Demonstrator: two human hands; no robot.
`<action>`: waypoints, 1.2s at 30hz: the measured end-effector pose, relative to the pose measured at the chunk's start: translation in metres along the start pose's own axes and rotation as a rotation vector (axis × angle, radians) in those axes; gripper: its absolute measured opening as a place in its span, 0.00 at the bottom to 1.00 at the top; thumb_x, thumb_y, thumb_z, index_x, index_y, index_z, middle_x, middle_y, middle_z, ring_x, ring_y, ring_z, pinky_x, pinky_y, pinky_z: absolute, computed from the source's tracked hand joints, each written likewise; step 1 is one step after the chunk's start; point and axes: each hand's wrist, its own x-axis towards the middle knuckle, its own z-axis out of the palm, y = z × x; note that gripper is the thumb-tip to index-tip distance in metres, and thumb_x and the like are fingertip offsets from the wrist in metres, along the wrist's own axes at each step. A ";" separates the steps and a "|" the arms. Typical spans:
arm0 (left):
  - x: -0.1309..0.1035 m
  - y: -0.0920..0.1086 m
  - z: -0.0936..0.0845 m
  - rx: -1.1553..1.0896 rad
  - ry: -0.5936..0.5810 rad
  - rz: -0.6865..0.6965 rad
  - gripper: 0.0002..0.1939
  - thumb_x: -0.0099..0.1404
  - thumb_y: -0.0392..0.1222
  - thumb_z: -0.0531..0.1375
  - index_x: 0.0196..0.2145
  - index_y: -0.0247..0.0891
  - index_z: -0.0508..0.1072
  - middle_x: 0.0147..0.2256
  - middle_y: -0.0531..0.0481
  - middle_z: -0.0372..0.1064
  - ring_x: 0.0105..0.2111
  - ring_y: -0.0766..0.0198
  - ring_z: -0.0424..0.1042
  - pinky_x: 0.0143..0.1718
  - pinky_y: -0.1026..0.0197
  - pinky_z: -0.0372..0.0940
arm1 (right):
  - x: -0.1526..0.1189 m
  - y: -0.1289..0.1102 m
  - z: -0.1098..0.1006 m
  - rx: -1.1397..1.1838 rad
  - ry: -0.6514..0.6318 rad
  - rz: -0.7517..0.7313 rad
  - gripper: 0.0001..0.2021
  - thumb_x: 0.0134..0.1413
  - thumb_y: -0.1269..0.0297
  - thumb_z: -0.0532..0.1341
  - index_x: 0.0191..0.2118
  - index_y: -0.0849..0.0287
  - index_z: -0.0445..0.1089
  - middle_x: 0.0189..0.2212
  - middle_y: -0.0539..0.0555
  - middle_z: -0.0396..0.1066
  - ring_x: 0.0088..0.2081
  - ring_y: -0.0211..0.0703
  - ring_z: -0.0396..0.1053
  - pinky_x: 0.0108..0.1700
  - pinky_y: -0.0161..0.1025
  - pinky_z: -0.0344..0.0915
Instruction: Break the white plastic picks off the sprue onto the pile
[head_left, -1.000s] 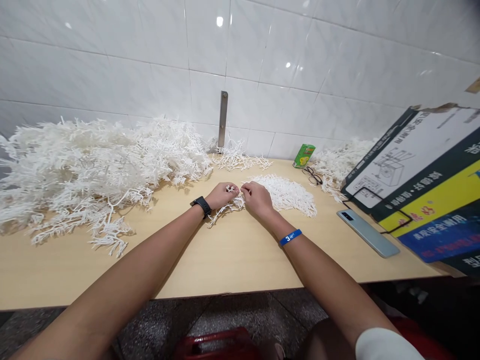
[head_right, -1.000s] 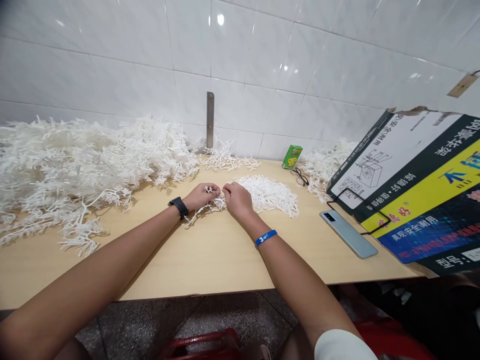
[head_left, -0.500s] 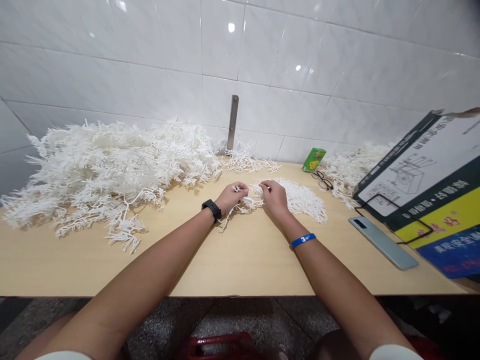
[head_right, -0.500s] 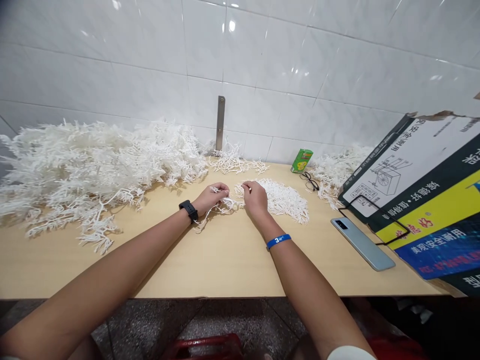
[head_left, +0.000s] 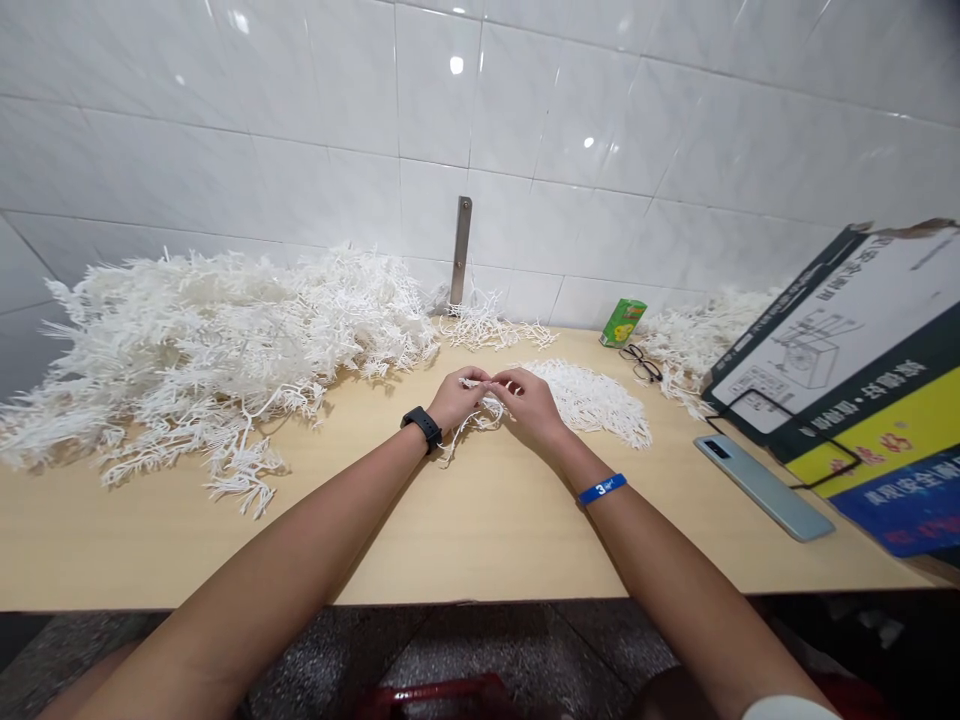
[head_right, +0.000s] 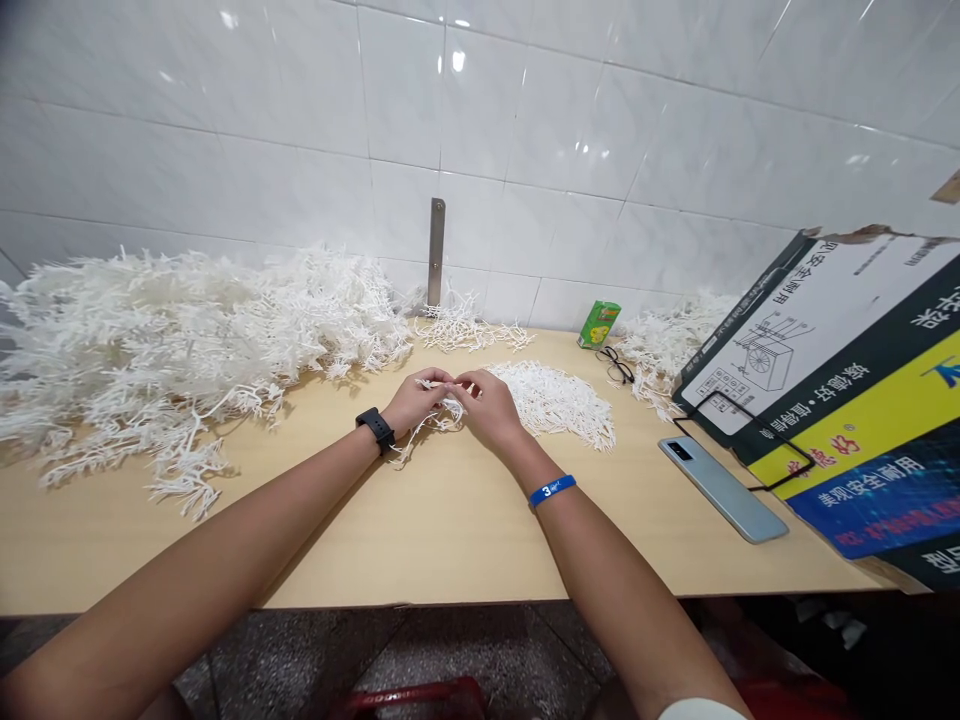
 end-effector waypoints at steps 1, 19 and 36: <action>0.000 0.000 0.000 0.009 0.007 0.001 0.13 0.55 0.47 0.62 0.33 0.35 0.71 0.28 0.51 0.67 0.26 0.69 0.64 0.28 0.65 0.62 | 0.000 0.000 0.001 -0.010 -0.009 0.005 0.11 0.56 0.57 0.59 0.35 0.58 0.74 0.34 0.54 0.74 0.33 0.40 0.67 0.37 0.37 0.62; 0.000 0.001 -0.002 0.308 0.070 0.179 0.10 0.59 0.46 0.60 0.32 0.36 0.72 0.32 0.48 0.72 0.32 0.62 0.68 0.36 0.61 0.63 | -0.004 -0.001 0.001 -0.127 -0.038 0.006 0.12 0.59 0.62 0.55 0.34 0.57 0.75 0.31 0.52 0.74 0.32 0.39 0.67 0.34 0.35 0.58; -0.001 0.001 0.002 0.284 -0.062 0.334 0.06 0.60 0.41 0.58 0.29 0.36 0.70 0.37 0.45 0.70 0.40 0.59 0.68 0.48 0.56 0.62 | 0.001 0.008 -0.005 -0.320 -0.021 0.078 0.13 0.55 0.66 0.52 0.23 0.58 0.68 0.21 0.50 0.67 0.24 0.38 0.58 0.27 0.35 0.48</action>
